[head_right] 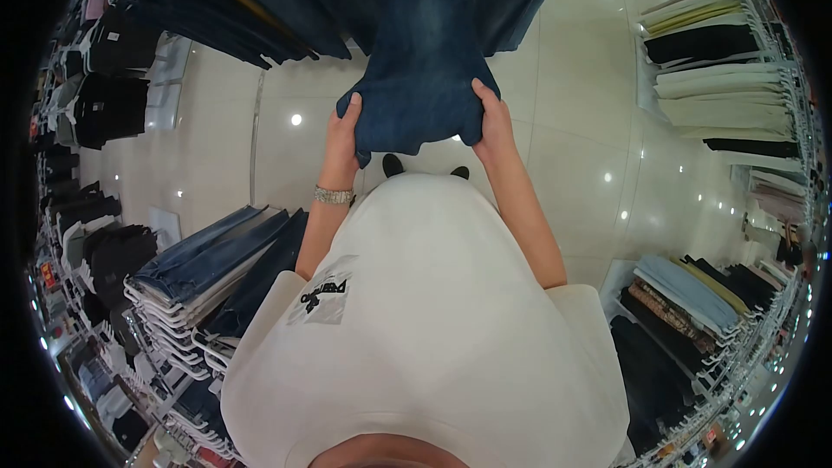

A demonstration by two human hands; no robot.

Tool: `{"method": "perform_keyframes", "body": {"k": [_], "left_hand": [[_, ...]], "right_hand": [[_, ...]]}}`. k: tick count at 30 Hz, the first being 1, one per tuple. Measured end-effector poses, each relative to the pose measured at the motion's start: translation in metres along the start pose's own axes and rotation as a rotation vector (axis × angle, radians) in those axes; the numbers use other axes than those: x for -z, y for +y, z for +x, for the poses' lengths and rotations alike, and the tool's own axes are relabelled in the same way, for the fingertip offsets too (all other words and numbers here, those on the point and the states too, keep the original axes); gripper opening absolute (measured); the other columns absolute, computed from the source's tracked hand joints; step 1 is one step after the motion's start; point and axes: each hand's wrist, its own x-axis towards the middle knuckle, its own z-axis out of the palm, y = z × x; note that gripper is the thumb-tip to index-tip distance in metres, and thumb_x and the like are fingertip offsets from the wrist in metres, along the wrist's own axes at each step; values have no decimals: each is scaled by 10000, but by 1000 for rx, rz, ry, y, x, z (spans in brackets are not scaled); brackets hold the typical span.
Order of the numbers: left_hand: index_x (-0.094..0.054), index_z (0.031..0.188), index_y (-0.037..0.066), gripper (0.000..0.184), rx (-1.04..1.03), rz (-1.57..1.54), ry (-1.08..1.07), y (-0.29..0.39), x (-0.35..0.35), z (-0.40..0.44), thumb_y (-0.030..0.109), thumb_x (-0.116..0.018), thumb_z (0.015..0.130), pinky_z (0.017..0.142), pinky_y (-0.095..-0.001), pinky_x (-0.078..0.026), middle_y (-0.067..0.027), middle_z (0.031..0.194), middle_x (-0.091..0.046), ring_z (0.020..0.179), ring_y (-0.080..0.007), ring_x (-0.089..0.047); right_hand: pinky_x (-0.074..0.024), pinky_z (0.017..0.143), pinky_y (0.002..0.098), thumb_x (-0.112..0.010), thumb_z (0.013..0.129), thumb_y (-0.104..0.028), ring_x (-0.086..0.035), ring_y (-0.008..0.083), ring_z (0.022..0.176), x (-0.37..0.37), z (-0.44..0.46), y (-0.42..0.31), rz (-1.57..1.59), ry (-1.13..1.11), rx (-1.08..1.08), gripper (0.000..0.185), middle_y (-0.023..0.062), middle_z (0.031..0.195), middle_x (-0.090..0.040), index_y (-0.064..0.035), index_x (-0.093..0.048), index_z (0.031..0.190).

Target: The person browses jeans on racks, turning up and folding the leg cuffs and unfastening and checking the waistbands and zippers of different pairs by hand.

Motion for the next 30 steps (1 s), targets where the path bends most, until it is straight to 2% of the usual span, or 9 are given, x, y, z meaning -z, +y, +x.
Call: {"method": "perform_keyframes", "body": {"k": [6,10,12,15,16,19,22,25,30], "left_hand": [[-550,1287,-49,487,31,-24,-21,5,1,-9,325,-609,980,889,-300,-507,-113,1187,-645,1031,-191,-628],[-537,1303,-49,494,34,-81,-14,12,-1,-16,319,-606,981,907,-309,-509,-125,1210,-638,1064,-208,-628],[-538,1289,-55,481,13,-151,8,16,-5,-19,302,-612,976,895,-325,-547,-158,1200,-645,1042,-236,-658],[-539,1282,-51,449,49,-199,16,16,-4,-21,272,-604,976,894,-338,-565,-171,1206,-645,1044,-257,-669],[-539,1282,-47,437,70,-207,18,16,-2,-20,260,-598,978,897,-341,-564,-170,1212,-643,1050,-260,-666],[-543,1273,-47,417,124,-351,-58,5,13,-18,244,-589,978,918,-352,-554,-168,1220,-638,1073,-268,-657],[-525,1303,-30,426,124,-353,-139,-1,21,-23,241,-588,980,954,-336,-503,-145,1256,-618,1113,-230,-614],[-506,1323,-37,460,134,-229,-206,-3,24,-36,241,-609,971,967,-337,-493,-143,1258,-613,1125,-230,-605],[-470,1331,-98,504,193,-30,-257,-24,39,-49,237,-606,979,979,-340,-498,-178,1308,-584,1132,-231,-618]], "right_hand": [[-510,948,343,-592,964,-317,-631,248,1104,-4,-14,-6,-9,-84,-10,557,184,1260,-611,105,-490,1314],[-457,1024,365,-591,965,-343,-575,256,1200,-4,-27,-9,-29,-166,-82,607,181,1341,-563,104,-459,1353],[-429,1051,369,-613,951,-358,-543,258,1241,-1,-35,-7,-62,-222,-144,641,171,1372,-542,92,-446,1376],[-394,1072,367,-657,919,-381,-501,259,1283,5,-42,11,-397,-293,-144,695,154,1406,-517,58,-433,1409],[-401,1055,355,-695,892,-368,-505,252,1271,1,-48,11,-482,-221,-192,705,136,1385,-537,29,-441,1417],[-414,1047,359,-693,899,-322,-528,251,1243,2,-50,15,-298,-175,-173,668,140,1364,-549,42,-447,1403],[-434,1036,357,-685,907,-286,-551,251,1213,2,-49,12,-220,-119,-103,625,146,1333,-564,55,-460,1379],[-450,1033,373,-670,920,-285,-544,261,1231,4,-50,10,-177,-122,-120,654,177,1367,-525,67,-404,1403],[-480,995,364,-640,942,-261,-586,239,1172,7,-49,18,-110,-111,-81,548,160,1309,-572,57,-460,1351]]}}
